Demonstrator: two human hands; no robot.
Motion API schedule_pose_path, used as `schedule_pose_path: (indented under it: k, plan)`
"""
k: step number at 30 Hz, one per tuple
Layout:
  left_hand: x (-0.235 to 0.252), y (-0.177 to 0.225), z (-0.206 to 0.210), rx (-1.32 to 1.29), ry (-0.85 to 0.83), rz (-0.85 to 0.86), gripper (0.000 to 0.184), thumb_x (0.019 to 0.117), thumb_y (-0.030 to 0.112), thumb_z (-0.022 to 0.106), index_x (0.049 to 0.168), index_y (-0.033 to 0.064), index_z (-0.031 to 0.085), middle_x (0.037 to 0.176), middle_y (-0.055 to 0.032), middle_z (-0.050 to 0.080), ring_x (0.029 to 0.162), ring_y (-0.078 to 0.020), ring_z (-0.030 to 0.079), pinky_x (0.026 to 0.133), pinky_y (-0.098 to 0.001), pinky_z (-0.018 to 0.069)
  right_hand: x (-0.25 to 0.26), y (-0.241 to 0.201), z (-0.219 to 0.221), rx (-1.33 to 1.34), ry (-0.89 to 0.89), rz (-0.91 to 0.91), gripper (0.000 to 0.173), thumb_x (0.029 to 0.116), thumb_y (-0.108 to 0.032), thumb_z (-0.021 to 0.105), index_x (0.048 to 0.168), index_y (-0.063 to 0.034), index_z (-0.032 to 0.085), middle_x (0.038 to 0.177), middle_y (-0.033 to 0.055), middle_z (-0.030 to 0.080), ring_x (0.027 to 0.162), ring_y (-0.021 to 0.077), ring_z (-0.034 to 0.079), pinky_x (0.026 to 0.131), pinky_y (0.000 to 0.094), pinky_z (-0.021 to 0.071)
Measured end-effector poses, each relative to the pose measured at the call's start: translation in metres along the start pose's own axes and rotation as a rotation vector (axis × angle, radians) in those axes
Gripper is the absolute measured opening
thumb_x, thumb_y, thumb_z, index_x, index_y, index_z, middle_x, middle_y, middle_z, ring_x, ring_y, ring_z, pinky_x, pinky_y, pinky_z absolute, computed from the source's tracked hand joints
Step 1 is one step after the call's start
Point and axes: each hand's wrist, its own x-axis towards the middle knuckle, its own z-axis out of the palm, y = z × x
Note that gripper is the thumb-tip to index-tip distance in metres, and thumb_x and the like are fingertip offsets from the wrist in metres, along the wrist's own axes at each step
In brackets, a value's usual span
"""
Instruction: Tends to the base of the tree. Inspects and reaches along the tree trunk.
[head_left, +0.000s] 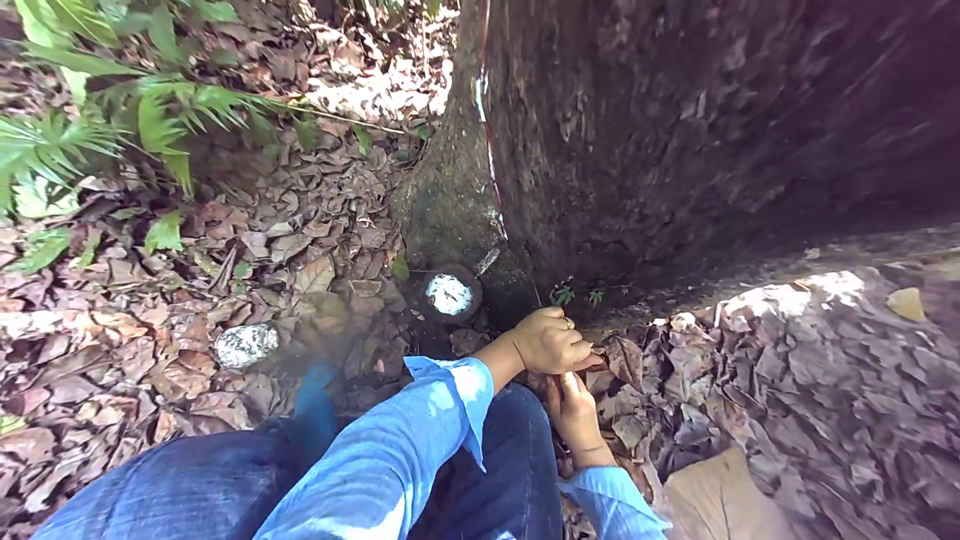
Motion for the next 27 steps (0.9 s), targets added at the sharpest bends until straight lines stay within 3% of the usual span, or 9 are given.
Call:
schedule_pose_path:
  k: [6,12,27]
  plan:
    - [0.001,-0.01,-0.002,0.09,-0.008,-0.025,0.045,0.0979,0.028,0.061,0.058,0.0083,0.057,0.05,-0.0058,0.056,0.049,-0.0212,0.059,0.055,-0.0349,0.0471,0.011,0.018,0.032,0.047,0.122,-0.12,0.027,0.0924,-0.011,0.06,0.104,0.011,0.071,0.091,0.0275,0.072,0.075,0.0373,0.074,0.067,0.0451,0.0612]
    - [0.005,-0.001,0.003,0.137,-0.013,-0.049,0.043,0.0968,0.029,0.06,0.059,0.0095,0.058,0.051,-0.0047,0.057,0.05,-0.0205,0.058,0.056,-0.0347,0.0458,0.007,0.024,0.016,0.046,0.11,-0.124,0.03,0.0933,-0.013,0.059,0.108,0.0091,0.072,0.087,0.0265,0.071,0.069,0.0375,0.072,0.06,0.0463,0.0598]
    - [0.0,0.0,0.004,0.122,-0.014,-0.056,0.041,0.0957,0.028,0.064,0.06,0.0081,0.06,0.049,-0.0047,0.055,0.046,-0.0195,0.056,0.051,-0.0338,0.0456,0.0,0.02,0.024,0.098,0.053,-0.056,0.034,0.0924,-0.015,0.058,0.109,0.0117,0.072,0.089,0.0268,0.073,0.075,0.0384,0.074,0.068,0.0482,0.0607]
